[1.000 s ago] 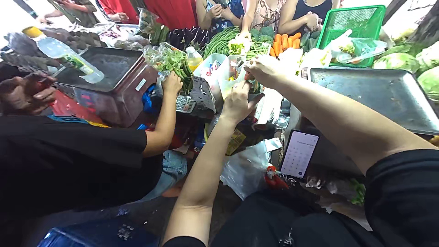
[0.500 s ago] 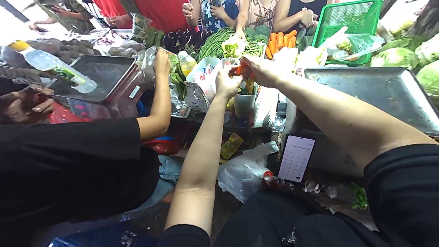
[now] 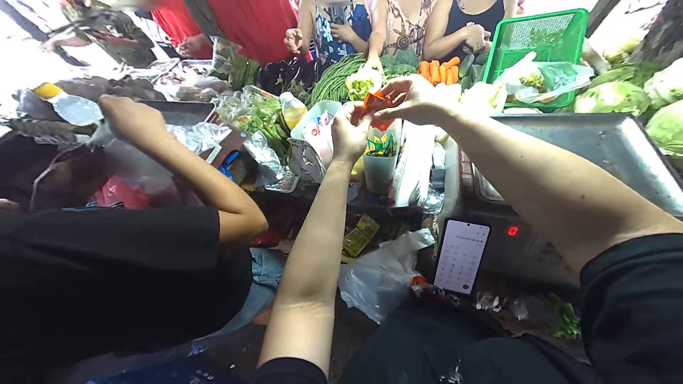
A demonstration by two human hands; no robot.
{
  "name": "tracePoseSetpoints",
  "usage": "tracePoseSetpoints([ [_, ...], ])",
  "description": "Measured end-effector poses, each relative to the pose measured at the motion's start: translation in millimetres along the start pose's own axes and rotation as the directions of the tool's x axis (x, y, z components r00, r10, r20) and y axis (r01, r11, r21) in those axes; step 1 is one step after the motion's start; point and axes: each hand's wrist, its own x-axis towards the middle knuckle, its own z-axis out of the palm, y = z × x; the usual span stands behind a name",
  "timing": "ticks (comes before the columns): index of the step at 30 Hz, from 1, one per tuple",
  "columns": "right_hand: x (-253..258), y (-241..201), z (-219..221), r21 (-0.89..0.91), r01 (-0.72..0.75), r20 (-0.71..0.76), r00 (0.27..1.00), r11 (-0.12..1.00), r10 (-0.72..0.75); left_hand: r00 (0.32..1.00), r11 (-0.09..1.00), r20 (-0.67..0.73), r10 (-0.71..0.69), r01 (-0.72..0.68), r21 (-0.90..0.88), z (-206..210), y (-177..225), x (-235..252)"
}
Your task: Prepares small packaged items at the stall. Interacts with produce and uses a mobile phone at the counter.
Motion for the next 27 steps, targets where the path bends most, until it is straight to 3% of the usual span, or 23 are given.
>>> tracePoseSetpoints([
  [2, -2.0, 1.0, -0.5, 0.027, 0.044, -0.079, 0.996, 0.999, -0.042, 1.0, 0.994, 0.008, 0.02, -0.019, -0.108, 0.0, 6.3, -0.5],
  [4, -6.4, -1.9, -1.1, 0.181, 0.037, -0.138, 0.99, 0.983, -0.012, 0.998, 0.97, 0.066, 0.019, -0.002, -0.244, -2.3, 15.5, -1.6],
  [7, -10.2, -6.6, -4.0, 0.442, -0.031, -0.138, 0.985, 0.897, 0.103, 0.994, 0.938, 0.11, 0.004, 0.035, -0.345, -4.3, 22.8, -2.6],
  [9, -11.4, -7.6, -7.9, 0.501, -0.088, -0.106, 0.981, 0.861, 0.162, 0.995, 0.933, 0.102, -0.013, 0.049, -0.357, -3.2, 24.1, -2.6],
  [12, -17.3, -10.2, -13.4, 0.523, -0.126, -0.083, 0.977, 0.843, 0.198, 0.994, 0.931, 0.102, -0.022, 0.057, -0.359, -0.5, 26.5, -4.7],
  [17, -25.9, -9.7, -16.0, 0.458, -0.05, -0.149, 0.98, 0.888, 0.132, 0.985, 0.925, 0.17, -0.04, 0.101, -0.367, 4.7, 32.4, -9.0],
  [22, -31.8, -10.2, -21.6, 0.509, -0.02, -0.22, 0.963, 0.861, 0.152, 0.998, 0.946, 0.027, -0.061, 0.067, -0.317, 14.1, 30.2, -7.1],
  [27, -43.0, -6.1, -28.1, 0.392, 0.045, -0.242, 0.969, 0.919, 0.055, 0.997, 0.946, -0.011, -0.082, 0.074, -0.317, 16.8, 37.3, -10.3],
])
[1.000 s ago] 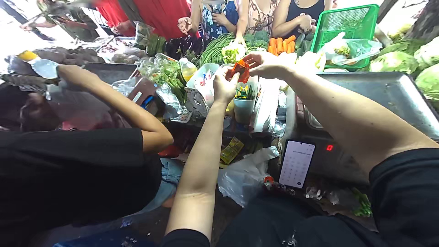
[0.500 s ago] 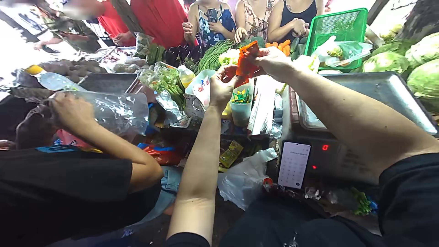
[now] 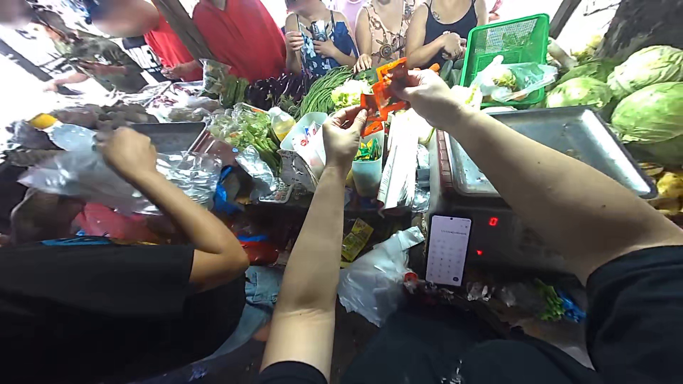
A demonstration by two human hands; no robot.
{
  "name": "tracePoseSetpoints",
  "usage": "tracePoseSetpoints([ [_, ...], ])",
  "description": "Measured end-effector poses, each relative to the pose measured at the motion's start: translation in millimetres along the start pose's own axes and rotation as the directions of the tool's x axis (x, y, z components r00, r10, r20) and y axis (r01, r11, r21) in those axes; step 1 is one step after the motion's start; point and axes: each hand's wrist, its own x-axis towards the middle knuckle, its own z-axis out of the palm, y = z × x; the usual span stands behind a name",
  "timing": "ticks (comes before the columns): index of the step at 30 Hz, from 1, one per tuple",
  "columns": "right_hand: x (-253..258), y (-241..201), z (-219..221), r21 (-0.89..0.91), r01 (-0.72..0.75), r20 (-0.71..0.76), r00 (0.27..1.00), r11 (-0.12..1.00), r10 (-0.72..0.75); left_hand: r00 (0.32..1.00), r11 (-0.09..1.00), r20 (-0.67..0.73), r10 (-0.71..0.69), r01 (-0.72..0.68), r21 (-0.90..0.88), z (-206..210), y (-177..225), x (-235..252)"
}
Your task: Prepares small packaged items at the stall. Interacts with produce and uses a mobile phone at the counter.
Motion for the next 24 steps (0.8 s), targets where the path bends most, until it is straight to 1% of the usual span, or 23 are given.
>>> tracePoseSetpoints([
  [2, -5.9, 1.0, 2.8, -0.076, -0.056, 0.015, 0.998, 0.996, 0.057, 1.0, 0.998, 0.024, 0.012, -0.01, -0.056, 3.3, 2.8, -1.5],
  [4, -9.5, 1.4, 5.3, -0.057, -0.134, 0.008, 0.991, 0.989, 0.135, 0.998, 0.999, 0.049, 0.035, -0.033, -0.042, 4.6, 3.8, -1.4],
  [5, -11.5, 0.5, 4.9, -0.037, -0.143, 0.003, 0.99, 0.989, 0.144, 0.997, 0.998, 0.054, 0.055, -0.056, 0.023, 3.8, 2.3, -0.2],
  [6, -13.1, 0.4, 3.5, -0.023, -0.132, -0.016, 0.991, 0.991, 0.132, 0.996, 0.986, 0.055, 0.072, -0.079, 0.15, 2.2, 0.0, 1.8],
  [7, -15.6, -0.6, 2.2, -0.025, -0.114, -0.049, 0.992, 0.993, 0.113, 0.995, 0.945, 0.068, 0.071, -0.089, 0.314, -0.3, -3.6, 4.3],
  [8, -19.1, -1.9, 0.5, -0.041, -0.097, -0.083, 0.992, 0.994, 0.094, 0.994, 0.884, 0.101, 0.038, -0.081, 0.461, -2.4, -7.1, 6.5],
  [9, -23.6, -4.3, -1.6, -0.059, -0.088, -0.104, 0.991, 0.994, 0.082, 0.989, 0.812, 0.148, -0.024, -0.067, 0.58, -3.6, -9.1, 8.4],
  [10, -29.4, -8.4, -4.0, -0.072, -0.079, -0.112, 0.991, 0.994, 0.07, 0.976, 0.744, 0.199, -0.093, -0.065, 0.665, -4.2, -10.1, 10.6],
  [11, -36.3, -13.2, -6.9, -0.09, -0.066, -0.111, 0.992, 0.994, 0.056, 0.963, 0.698, 0.235, -0.131, -0.079, 0.712, -4.5, -10.2, 12.2],
  [12, -43.9, -18.0, -10.2, -0.106, -0.049, -0.107, 0.994, 0.993, 0.037, 0.961, 0.68, 0.245, -0.127, -0.095, 0.727, -5.4, -9.8, 12.9],
  [13, -52.3, -23.0, -13.6, -0.123, -0.03, -0.105, 0.994, 0.992, 0.017, 0.969, 0.68, 0.232, -0.084, -0.114, 0.724, -7.2, -7.6, 13.1],
  [15, -71.0, -32.4, -20.5, -0.136, 0.009, -0.11, 0.994, 0.991, -0.025, 0.984, 0.733, 0.171, 0.049, -0.151, 0.663, -9.9, 4.7, 11.6],
  [16, -82.1, -36.7, -22.7, -0.12, 0.025, -0.116, 0.993, 0.992, -0.039, 0.986, 0.78, 0.138, 0.096, -0.161, 0.605, -9.1, 14.2, 7.2],
  [17, -93.7, -40.3, -23.7, -0.099, 0.034, -0.126, 0.991, 0.995, -0.047, 0.985, 0.844, 0.126, 0.117, -0.165, 0.511, -6.0, 26.7, -0.7],
  [18, -105.6, -42.8, -23.9, -0.079, 0.037, -0.134, 0.99, 0.996, -0.048, 0.982, 0.911, 0.155, 0.106, -0.158, 0.381, -0.6, 41.6, -13.4],
  [19, -117.6, -44.6, -23.5, -0.067, 0.025, -0.135, 0.99, 0.997, -0.034, 0.971, 0.962, 0.229, 0.067, -0.124, 0.245, 6.6, 58.2, -30.5],
  [20, -129.2, -45.4, -22.6, -0.049, 0.003, -0.134, 0.991, 0.999, -0.01, 0.944, 0.988, 0.329, 0.014, -0.064, 0.141, 14.5, 73.6, -49.6],
  [22, -151.4, -42.8, -18.3, 0.025, -0.044, -0.141, 0.989, 0.999, 0.047, 0.871, 0.999, 0.489, -0.044, 0.034, 0.028, 30.0, 88.9, -86.4],
  [23, -161.5, -39.7, -15.3, 0.082, -0.062, -0.148, 0.986, 0.995, 0.073, 0.858, 0.998, 0.511, -0.049, 0.057, 0.0, 37.1, 88.5, -100.3],
  [24, -170.6, -36.3, -12.9, 0.139, -0.077, -0.148, 0.984, 0.987, 0.098, 0.868, 0.997, 0.494, -0.05, 0.07, -0.021, 42.6, 84.0, -110.2],
])
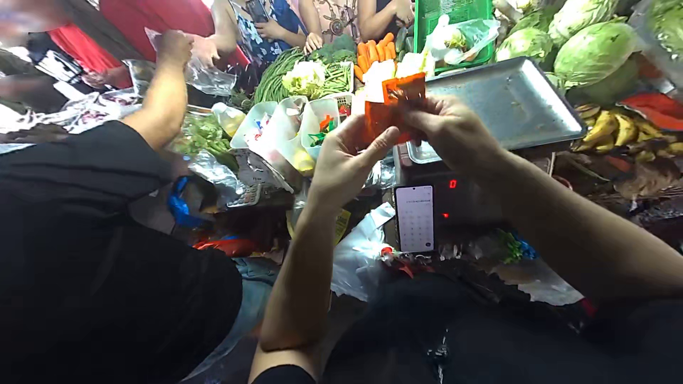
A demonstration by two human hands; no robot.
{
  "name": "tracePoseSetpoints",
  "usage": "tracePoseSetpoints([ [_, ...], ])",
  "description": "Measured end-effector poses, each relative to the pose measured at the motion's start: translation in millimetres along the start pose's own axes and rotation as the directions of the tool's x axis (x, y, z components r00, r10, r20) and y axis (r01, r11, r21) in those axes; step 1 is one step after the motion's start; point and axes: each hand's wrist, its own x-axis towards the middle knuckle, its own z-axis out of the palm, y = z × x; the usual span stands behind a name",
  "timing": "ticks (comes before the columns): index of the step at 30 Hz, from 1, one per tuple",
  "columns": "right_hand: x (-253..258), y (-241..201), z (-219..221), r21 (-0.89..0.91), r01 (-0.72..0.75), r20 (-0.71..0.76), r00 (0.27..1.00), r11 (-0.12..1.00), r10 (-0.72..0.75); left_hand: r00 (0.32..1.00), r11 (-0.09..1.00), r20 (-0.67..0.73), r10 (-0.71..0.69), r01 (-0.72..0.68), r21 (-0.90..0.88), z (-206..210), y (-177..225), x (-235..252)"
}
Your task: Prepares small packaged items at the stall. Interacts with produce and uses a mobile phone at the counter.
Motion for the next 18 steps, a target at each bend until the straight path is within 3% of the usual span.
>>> tracePoseSetpoints([
  [3, -22.0, 10.9, -1.1, 0.06, -0.048, -0.02, 0.999, 0.997, 0.049, 0.992, 1.0, -0.125, -0.004, 0.002, -0.011, 12.6, -16.7, -9.8],
  [7, -43.1, 14.2, -6.6, -0.03, 0.0, -0.037, 0.999, 1.0, -0.002, 0.977, 0.999, -0.214, 0.024, -0.033, -0.041, 18.4, -22.3, -19.1],
  [13, -51.3, 15.6, -11.9, -0.158, 0.039, 0.142, 0.99, 0.987, -0.016, 0.968, 0.983, -0.173, 0.183, -0.184, 0.014, 38.4, -20.4, -24.2],
  [18, -77.0, 33.8, -21.9, -0.409, 0.16, 0.27, 0.962, 0.898, -0.048, 0.956, 0.971, -0.17, 0.24, -0.233, 0.06, 42.2, -29.2, -43.2],
])
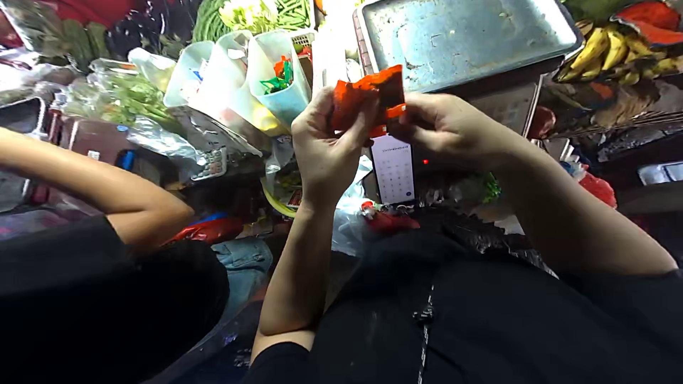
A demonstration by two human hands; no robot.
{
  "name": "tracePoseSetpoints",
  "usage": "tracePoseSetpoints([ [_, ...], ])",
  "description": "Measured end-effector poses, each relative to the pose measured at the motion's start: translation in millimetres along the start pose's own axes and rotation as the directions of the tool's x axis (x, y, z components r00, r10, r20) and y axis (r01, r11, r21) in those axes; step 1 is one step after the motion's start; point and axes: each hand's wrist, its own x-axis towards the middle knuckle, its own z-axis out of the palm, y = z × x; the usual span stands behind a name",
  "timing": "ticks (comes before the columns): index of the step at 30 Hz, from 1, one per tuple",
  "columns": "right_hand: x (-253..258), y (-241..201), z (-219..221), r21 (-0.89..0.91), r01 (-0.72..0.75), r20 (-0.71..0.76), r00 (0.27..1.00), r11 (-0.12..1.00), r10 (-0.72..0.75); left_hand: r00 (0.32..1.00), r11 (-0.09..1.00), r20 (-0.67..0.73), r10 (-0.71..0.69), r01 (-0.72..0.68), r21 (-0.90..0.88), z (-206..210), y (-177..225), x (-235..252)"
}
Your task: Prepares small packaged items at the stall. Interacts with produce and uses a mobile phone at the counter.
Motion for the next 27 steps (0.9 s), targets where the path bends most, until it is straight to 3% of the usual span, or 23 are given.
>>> tracePoseSetpoints([
  [4, -45.1, 10.8, 42.2, 0.209, -0.009, -0.208, 0.977, 0.978, 0.054, 0.985, 0.99, 0.125, -0.121, 0.11, 0.091, -3.1, 11.1, -46.2],
  [8, -64.5, 24.7, 66.9, 0.268, 0.072, -0.436, 0.898, 0.961, 0.055, 0.977, 0.98, 0.085, -0.195, 0.192, 0.048, 8.5, -2.8, -75.9],
  [12, -63.2, 23.5, 49.7, 0.359, 0.082, -0.476, 0.873, 0.93, 0.107, 0.966, 0.959, -0.022, -0.258, 0.253, -0.13, 15.8, -0.2, -75.3],
  [17, -48.8, 32.3, 20.8, 0.525, 0.271, -0.348, 0.934, 0.807, -0.087, 0.988, 0.977, 0.052, -0.143, 0.149, -0.155, 31.7, -4.5, -56.9],
  [19, -37.4, 30.1, -7.3, 0.446, 0.336, -0.377, 0.911, 0.83, -0.166, 0.992, 0.984, 0.085, -0.097, 0.109, -0.143, 38.2, -5.7, -45.2],
  [21, -17.6, 28.0, -57.5, 0.207, 0.374, -0.452, 0.856, 0.904, -0.25, 0.994, 0.993, 0.1, -0.051, 0.062, -0.103, 43.3, -5.3, -30.9],
  [23, 14.4, 33.6, -119.9, -0.09, 0.303, -0.506, 0.806, 0.949, -0.306, 0.995, 0.997, 0.086, -0.055, 0.059, -0.044, 47.6, -5.8, -20.9],
  [27, 122.8, 88.4, -233.1, -0.456, 0.041, -0.485, 0.826, 0.889, -0.287, 0.992, 0.99, -0.036, -0.117, 0.119, 0.072, 51.9, -11.9, -13.0],
])
